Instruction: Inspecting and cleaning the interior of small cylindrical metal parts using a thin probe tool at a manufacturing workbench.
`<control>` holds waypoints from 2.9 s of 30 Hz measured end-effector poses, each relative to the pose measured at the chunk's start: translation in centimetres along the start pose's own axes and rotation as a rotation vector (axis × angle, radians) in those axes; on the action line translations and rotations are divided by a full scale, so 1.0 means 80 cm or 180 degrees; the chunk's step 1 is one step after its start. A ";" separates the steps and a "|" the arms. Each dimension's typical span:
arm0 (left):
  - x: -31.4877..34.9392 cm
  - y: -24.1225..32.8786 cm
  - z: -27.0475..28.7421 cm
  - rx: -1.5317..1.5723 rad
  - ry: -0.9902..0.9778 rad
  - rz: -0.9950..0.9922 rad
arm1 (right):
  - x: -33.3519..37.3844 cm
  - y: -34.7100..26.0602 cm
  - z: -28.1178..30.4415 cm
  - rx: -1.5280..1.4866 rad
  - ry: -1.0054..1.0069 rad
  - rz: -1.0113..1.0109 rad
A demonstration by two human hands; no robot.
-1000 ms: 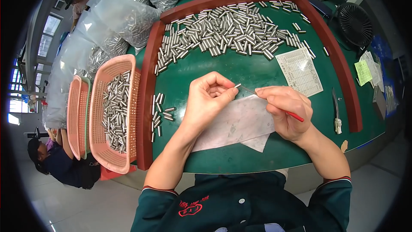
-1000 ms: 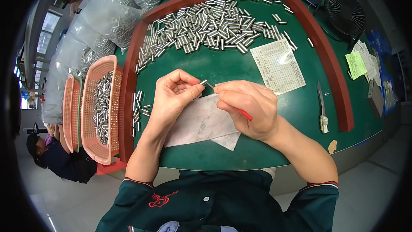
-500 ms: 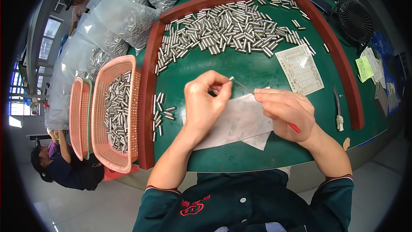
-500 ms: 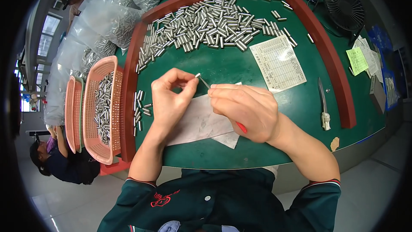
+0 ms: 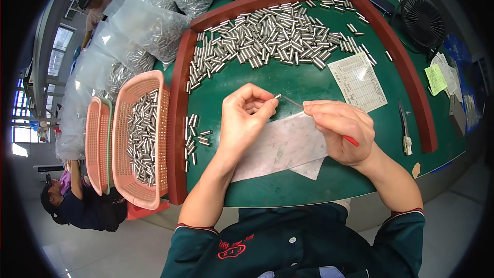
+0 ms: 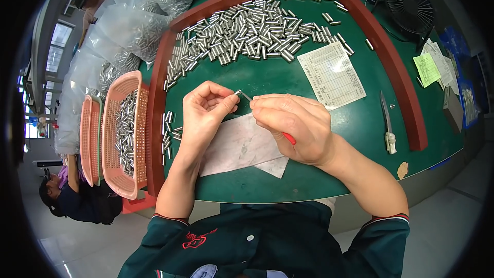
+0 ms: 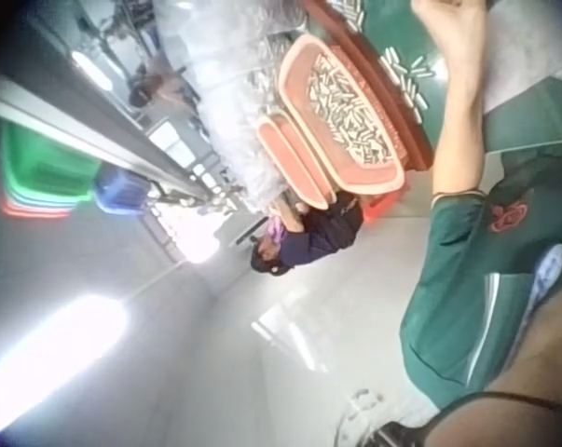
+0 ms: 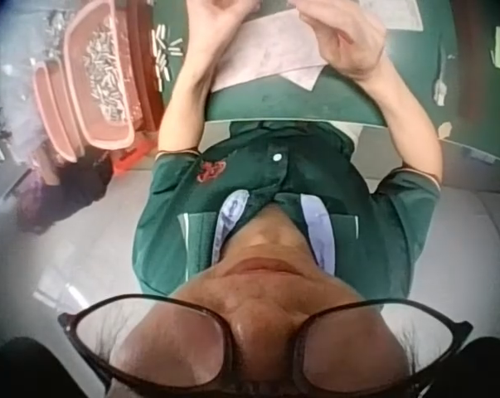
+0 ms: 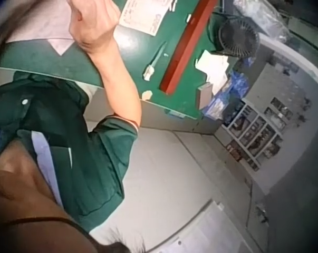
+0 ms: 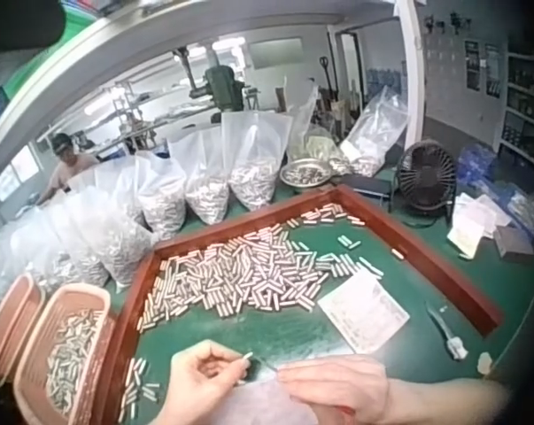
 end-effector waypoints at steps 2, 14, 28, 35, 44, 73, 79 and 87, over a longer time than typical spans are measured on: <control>0.001 0.001 -0.001 -0.0006 -0.0030 -0.0017 | 0.000 0.000 -0.001 0.0000 0.0014 -0.0011; 0.015 0.020 -0.019 -0.1089 0.0178 -0.1299 | -0.001 -0.001 0.005 0.0266 0.0004 0.0040; -0.002 0.004 0.011 0.1464 -0.0287 0.0725 | -0.003 -0.014 0.002 0.0085 -0.0158 0.0416; -0.004 -0.005 0.011 0.1983 -0.0524 0.1187 | -0.001 -0.008 -0.002 0.0158 -0.0031 0.0356; -0.002 -0.008 0.006 0.1866 -0.0619 0.1137 | -0.001 -0.004 -0.006 0.0189 -0.0068 0.0321; -0.012 -0.009 0.019 0.2278 -0.0621 0.1138 | -0.010 -0.012 0.008 0.0234 0.0154 0.0120; -0.009 -0.012 0.010 0.2606 -0.1091 0.1339 | -0.009 -0.015 0.008 0.0063 0.0141 0.0140; -0.009 -0.010 0.009 0.2174 -0.0871 0.1202 | -0.005 -0.014 0.003 -0.0040 0.0064 0.0177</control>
Point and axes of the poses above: each hand's wrist, its own x-axis away from the middle knuckle, its own z-axis out of the back of the hand, y = z × x, the point moved 3 cm from there along -x, towards the middle knuckle, and after that the axes turned 4 degrees about y, right-handed, at the moved point
